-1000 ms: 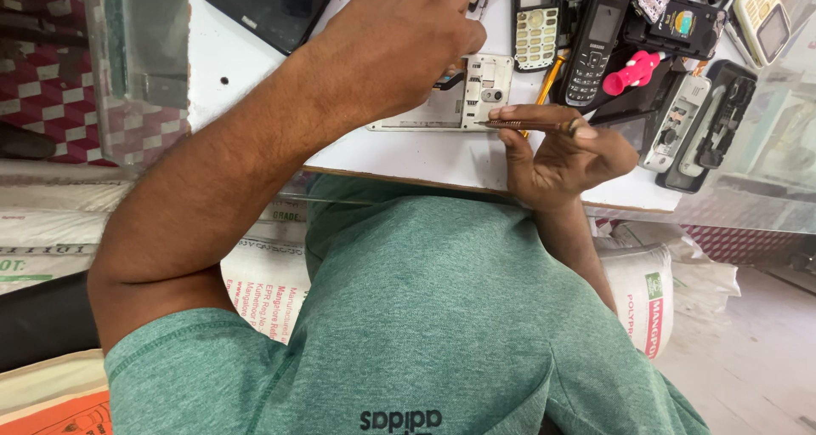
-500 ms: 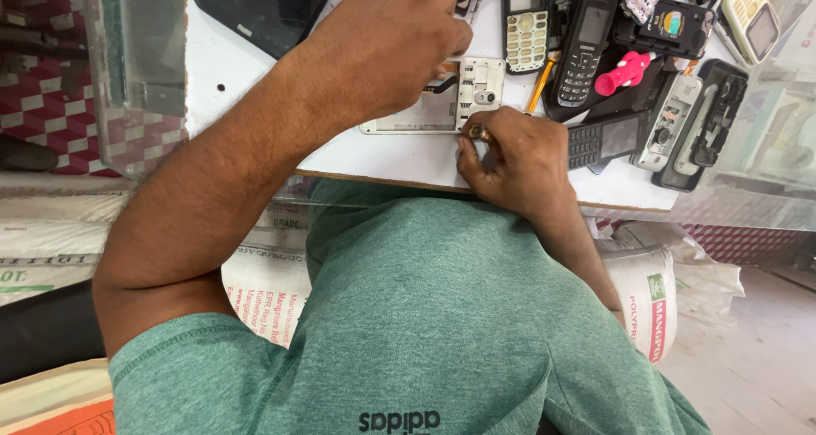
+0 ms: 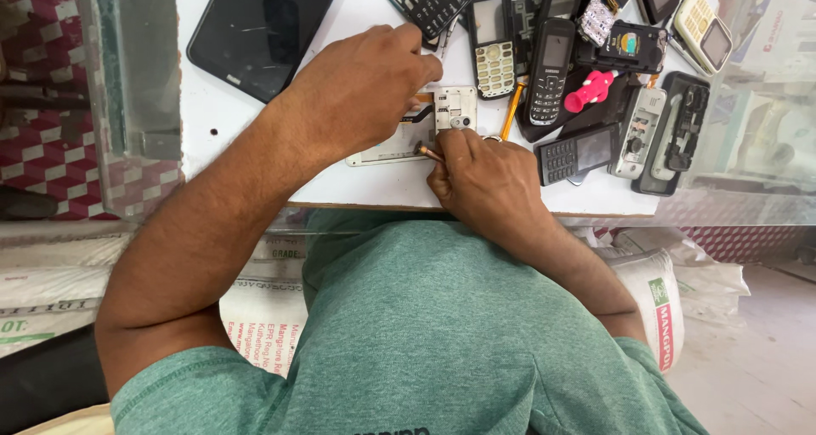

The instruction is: The person disassembles a white mobile phone using a screwdriver and a small metal tool. They remove screws, pry open the casing, and separate internal components on a cluttered workbench filled with other phones and parts.

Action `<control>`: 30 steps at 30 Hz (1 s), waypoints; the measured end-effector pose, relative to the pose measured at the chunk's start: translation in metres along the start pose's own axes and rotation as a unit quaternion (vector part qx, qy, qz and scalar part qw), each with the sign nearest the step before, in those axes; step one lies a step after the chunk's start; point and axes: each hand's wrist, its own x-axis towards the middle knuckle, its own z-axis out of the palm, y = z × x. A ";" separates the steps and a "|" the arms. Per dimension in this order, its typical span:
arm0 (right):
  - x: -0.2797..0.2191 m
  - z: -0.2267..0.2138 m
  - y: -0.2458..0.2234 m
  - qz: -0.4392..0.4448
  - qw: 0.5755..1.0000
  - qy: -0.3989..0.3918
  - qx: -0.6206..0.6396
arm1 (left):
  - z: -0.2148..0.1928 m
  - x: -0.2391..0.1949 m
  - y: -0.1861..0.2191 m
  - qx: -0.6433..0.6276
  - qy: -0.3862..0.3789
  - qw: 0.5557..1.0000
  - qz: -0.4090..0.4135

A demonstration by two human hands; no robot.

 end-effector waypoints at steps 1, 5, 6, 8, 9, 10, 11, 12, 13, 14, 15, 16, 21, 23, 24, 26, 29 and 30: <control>0.001 -0.001 0.000 0.002 1.000 -0.007 -0.004 | 0.000 0.000 0.000 -0.007 0.000 1.000 -0.001; 0.007 -0.002 0.002 0.002 1.000 -0.030 -0.005 | -0.001 -0.002 0.001 -0.016 0.001 1.000 0.000; 0.008 -0.001 0.004 0.001 0.999 -0.034 -0.003 | -0.001 -0.001 0.001 -0.016 0.001 1.000 0.000; 0.008 0.000 0.007 -0.001 1.000 -0.022 0.018 | -0.002 -0.001 0.002 -0.017 0.002 1.000 -0.001; 0.007 0.002 0.009 -0.003 0.999 -0.017 0.029 | -0.002 -0.001 0.002 -0.019 0.005 1.000 -0.002; 0.006 0.004 0.011 -0.011 0.999 -0.004 0.037 | -0.002 -0.001 0.002 -0.022 0.007 1.000 -0.003; 0.005 0.006 0.013 -0.020 0.999 0.009 0.045 | -0.002 -0.001 0.002 -0.024 0.009 1.000 -0.005; 0.004 0.008 0.016 -0.028 0.998 0.021 0.053 | -0.001 -0.002 0.001 -0.027 0.009 1.000 -0.004; 0.002 0.009 0.019 -0.017 0.997 0.012 0.071 | -0.001 -0.002 0.001 -0.029 0.010 1.000 -0.003; 0.001 0.009 0.024 -0.005 0.996 0.002 0.089 | -0.001 -0.002 0.000 -0.032 0.009 0.999 -0.002; 0.000 0.009 0.030 0.007 0.994 -0.007 0.106 | -0.001 -0.003 0.000 -0.031 0.008 0.999 -0.002; 0.000 0.007 0.037 0.007 0.994 0.015 0.106 | -0.001 -0.003 0.000 -0.031 0.007 0.999 -0.002; 0.010 -0.007 0.078 0.046 0.993 0.081 0.078 | -0.001 -0.001 0.001 -0.014 0.006 1.000 0.000; 0.016 -0.011 0.088 0.038 0.993 0.094 0.063 | -0.004 -0.002 0.002 0.001 0.011 1.000 0.003; 0.019 -0.013 0.091 0.033 0.993 0.101 0.055 | -0.006 -0.003 0.001 0.009 0.008 1.000 0.008; 0.025 -0.016 0.094 0.031 0.992 0.107 0.062 | -0.013 -0.006 -0.003 0.024 0.001 1.000 0.016; 0.028 -0.018 0.092 0.026 0.988 0.132 0.073 | -0.021 -0.010 -0.007 0.019 0.004 1.000 -0.007; 0.028 -0.019 0.092 0.025 0.986 0.143 0.077 | -0.023 -0.011 -0.007 0.018 0.003 1.000 -0.009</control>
